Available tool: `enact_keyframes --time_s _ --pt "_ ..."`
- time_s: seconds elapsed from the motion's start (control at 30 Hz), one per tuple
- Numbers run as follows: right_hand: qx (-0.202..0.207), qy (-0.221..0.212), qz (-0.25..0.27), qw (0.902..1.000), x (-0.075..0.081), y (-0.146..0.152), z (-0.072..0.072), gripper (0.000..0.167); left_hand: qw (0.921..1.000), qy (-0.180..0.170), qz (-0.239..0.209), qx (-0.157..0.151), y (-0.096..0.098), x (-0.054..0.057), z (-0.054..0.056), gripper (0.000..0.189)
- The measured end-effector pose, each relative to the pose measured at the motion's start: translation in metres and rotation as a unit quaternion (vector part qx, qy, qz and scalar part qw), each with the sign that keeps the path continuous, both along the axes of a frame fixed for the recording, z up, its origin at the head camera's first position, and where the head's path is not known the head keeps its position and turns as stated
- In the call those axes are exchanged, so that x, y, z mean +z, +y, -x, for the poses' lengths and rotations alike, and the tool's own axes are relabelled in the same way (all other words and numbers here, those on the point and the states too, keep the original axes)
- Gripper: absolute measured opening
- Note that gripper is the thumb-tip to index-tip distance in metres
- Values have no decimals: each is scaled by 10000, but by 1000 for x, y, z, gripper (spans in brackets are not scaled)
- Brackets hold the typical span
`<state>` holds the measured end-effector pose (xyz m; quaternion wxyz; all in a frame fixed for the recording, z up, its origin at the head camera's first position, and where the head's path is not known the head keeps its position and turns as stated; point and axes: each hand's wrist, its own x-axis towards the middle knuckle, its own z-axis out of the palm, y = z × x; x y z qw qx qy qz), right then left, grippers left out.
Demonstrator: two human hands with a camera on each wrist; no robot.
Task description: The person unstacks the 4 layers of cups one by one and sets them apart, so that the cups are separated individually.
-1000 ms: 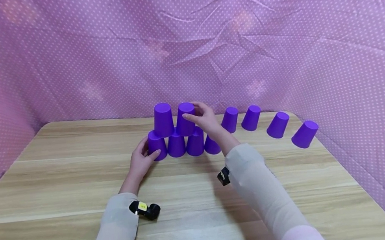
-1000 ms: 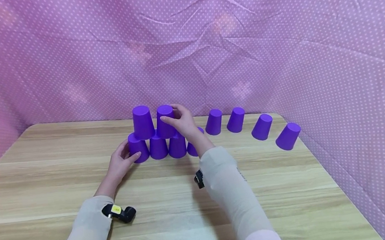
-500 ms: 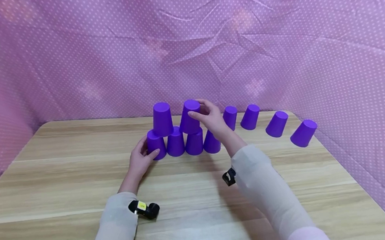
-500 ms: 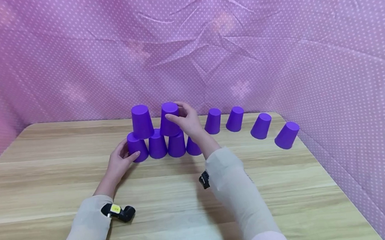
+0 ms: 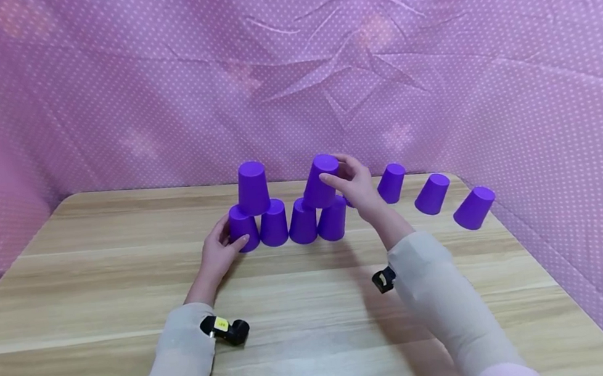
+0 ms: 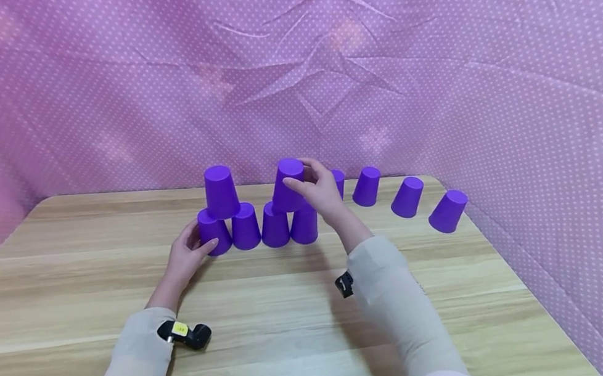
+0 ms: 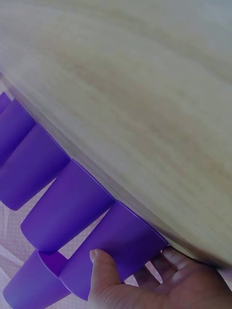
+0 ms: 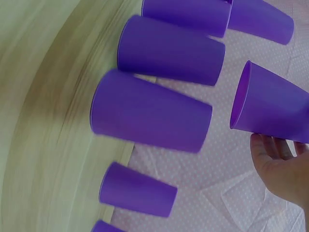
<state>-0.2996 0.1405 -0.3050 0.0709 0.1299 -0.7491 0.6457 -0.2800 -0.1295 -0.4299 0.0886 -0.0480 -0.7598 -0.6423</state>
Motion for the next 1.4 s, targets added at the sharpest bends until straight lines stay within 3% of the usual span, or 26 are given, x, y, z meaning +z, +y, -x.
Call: enact_keyframes --time_s 0.5,0.87,1.13,1.4 --pt "-248 212 -216 9992 0 40 -6 47 10000 75 -5 -29 0 2 -1 61" --pt "-323 111 -271 9990 -3 74 -17 49 10000 70 -25 -20 0 0 -1 62" --pt "-620 155 -509 9967 -7 95 -23 50 9999 97 -38 -1 -1 1 -2 61" --pt "-759 -191 -598 9951 -13 119 -32 52 9999 59 -75 -38 0 1 -1 61"
